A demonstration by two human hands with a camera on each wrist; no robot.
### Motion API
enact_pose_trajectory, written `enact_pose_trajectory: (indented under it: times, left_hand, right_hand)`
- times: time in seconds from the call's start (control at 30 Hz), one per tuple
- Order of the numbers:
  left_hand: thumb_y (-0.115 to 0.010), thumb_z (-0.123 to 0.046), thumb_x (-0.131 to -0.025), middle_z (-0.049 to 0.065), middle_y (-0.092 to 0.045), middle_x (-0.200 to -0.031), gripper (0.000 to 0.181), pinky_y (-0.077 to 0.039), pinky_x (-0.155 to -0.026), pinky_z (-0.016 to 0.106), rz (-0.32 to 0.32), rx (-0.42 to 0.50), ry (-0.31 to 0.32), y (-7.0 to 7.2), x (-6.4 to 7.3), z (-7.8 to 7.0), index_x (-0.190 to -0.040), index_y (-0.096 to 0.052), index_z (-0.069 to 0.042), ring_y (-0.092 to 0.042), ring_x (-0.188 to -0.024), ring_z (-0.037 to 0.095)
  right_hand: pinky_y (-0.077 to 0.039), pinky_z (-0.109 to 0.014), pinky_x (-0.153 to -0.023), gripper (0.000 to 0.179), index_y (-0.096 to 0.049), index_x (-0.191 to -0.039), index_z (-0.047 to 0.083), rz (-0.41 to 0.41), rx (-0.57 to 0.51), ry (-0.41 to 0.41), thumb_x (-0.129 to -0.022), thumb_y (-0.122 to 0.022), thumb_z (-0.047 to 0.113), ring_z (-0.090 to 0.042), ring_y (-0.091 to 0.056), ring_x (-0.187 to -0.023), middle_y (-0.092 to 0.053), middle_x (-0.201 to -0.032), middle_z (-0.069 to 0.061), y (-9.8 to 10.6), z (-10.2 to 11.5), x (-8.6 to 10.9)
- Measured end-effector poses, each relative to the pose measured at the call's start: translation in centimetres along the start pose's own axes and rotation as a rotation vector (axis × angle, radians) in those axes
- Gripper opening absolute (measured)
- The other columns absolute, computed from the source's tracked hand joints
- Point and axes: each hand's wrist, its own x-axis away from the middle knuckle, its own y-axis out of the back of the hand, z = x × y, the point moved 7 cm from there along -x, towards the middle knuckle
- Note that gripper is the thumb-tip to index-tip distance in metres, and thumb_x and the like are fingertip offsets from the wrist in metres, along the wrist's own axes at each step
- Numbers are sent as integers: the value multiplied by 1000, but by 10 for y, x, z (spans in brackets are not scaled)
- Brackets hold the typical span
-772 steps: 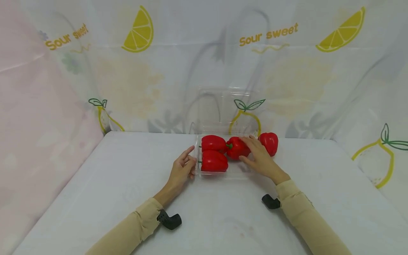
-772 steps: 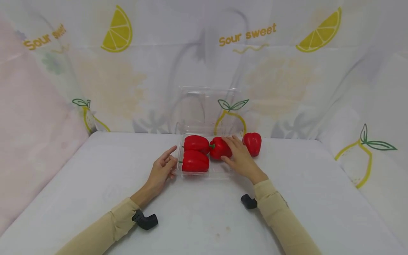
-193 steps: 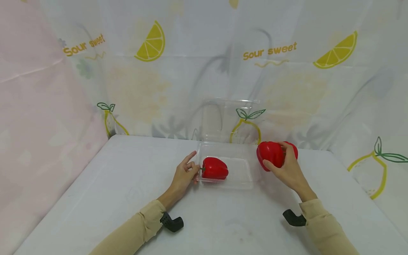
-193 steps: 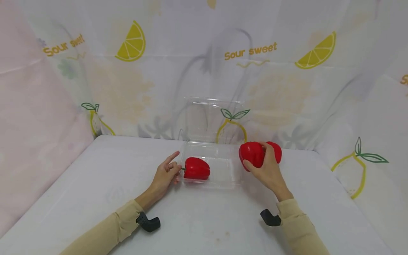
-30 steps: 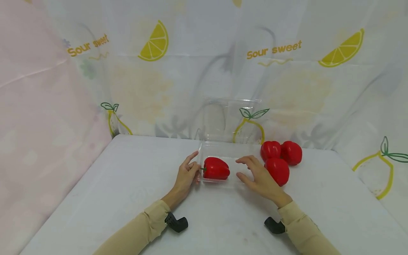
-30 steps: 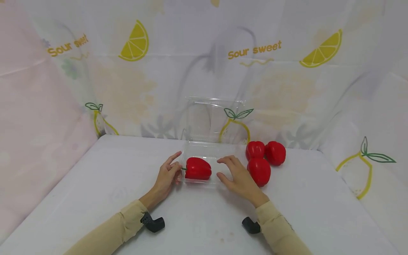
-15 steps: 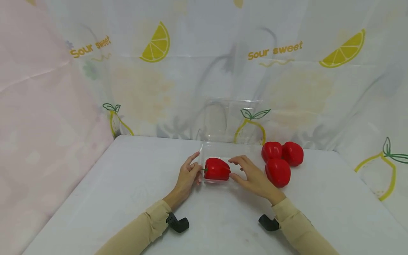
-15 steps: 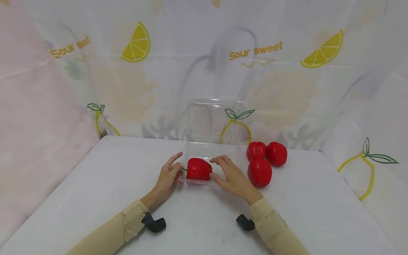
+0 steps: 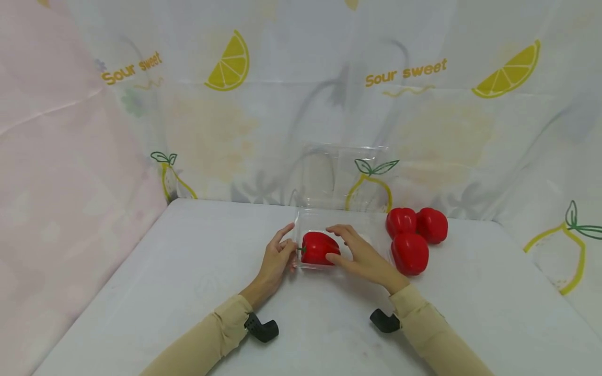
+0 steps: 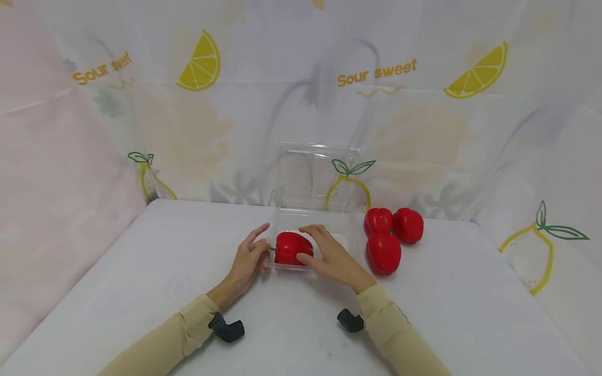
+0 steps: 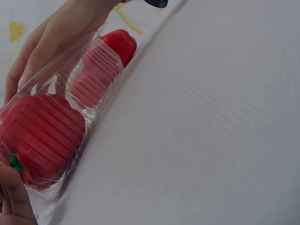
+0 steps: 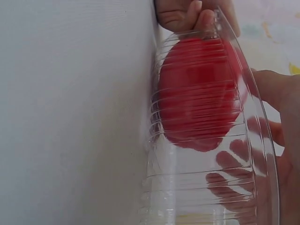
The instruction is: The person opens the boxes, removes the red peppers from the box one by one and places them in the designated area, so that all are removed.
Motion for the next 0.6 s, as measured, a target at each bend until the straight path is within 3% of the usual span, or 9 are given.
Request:
enact_pose_trajectory:
  times: [0.2,0.6]
  left_hand:
    - [-45,-4,-93,-4,-48,-61,52,-43,-46,19,-7,-1,1,1,0,-1,-143,-37,-14,-43,-48,8]
    - [-45,-4,-93,-4,-49,-61,51,-43,-46,18,-17,-12,5,1,0,0,-143,-37,-13,-43,-47,7]
  right_hand:
    - [-47,-48,-98,66,-38,-141,17,26,-3,3,-86,-65,41,-27,-45,-128,-41,-141,-1,-3,5,-5]
    - [-49,-47,-96,67,-36,-142,25,96,-7,-43,-85,-65,44,-20,-45,-127,-44,-141,3,-11,6,-8]
